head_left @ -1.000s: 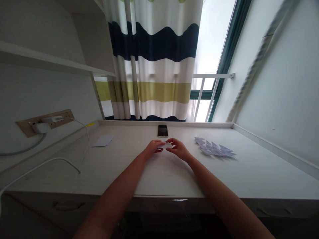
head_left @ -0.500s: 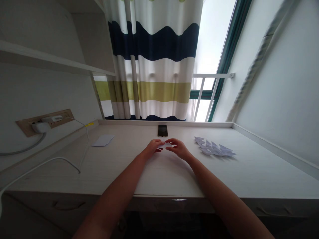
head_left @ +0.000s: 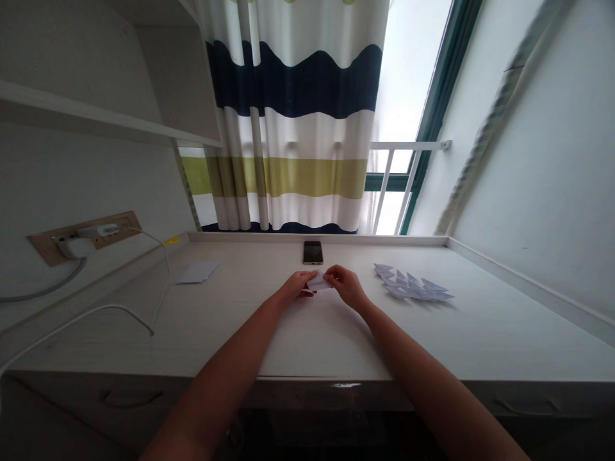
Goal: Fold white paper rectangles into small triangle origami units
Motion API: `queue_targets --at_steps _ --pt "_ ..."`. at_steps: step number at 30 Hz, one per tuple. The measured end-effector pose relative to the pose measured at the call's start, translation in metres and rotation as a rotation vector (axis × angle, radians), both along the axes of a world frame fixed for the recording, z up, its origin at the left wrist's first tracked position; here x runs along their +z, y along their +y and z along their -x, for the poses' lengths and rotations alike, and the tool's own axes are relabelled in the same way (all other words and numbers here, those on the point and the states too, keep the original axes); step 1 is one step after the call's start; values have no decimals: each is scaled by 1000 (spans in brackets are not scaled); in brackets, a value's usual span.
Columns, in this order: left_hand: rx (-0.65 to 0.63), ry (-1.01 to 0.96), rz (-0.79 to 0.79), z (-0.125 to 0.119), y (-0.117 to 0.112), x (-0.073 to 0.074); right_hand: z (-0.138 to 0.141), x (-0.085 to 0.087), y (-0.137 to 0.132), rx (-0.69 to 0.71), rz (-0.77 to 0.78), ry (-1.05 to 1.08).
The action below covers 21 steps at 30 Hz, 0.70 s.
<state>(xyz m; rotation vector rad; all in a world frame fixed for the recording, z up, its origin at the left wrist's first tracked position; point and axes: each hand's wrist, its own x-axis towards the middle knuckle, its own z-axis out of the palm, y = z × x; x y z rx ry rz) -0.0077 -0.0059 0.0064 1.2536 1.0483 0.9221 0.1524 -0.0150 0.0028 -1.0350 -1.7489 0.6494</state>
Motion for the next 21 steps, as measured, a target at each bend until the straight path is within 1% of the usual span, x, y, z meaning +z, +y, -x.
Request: queue_targets --at_steps 2,5,10,15,21 --pt "-16 12 -23 0 -1 1 -1 -1 1 -15 -15 -9" --pt "-63 70 -128 0 -3 3 -1 -1 2 -39 -31 -20" --pt "-24 123 -199 0 -3 2 0 -3 3 -61 -30 -5" --pt "-5 113 -238 -3 0 -1 0 -4 4 -16 15 118" --pt "32 109 -279 -4 -2 2 1 0 4 30 101 254"
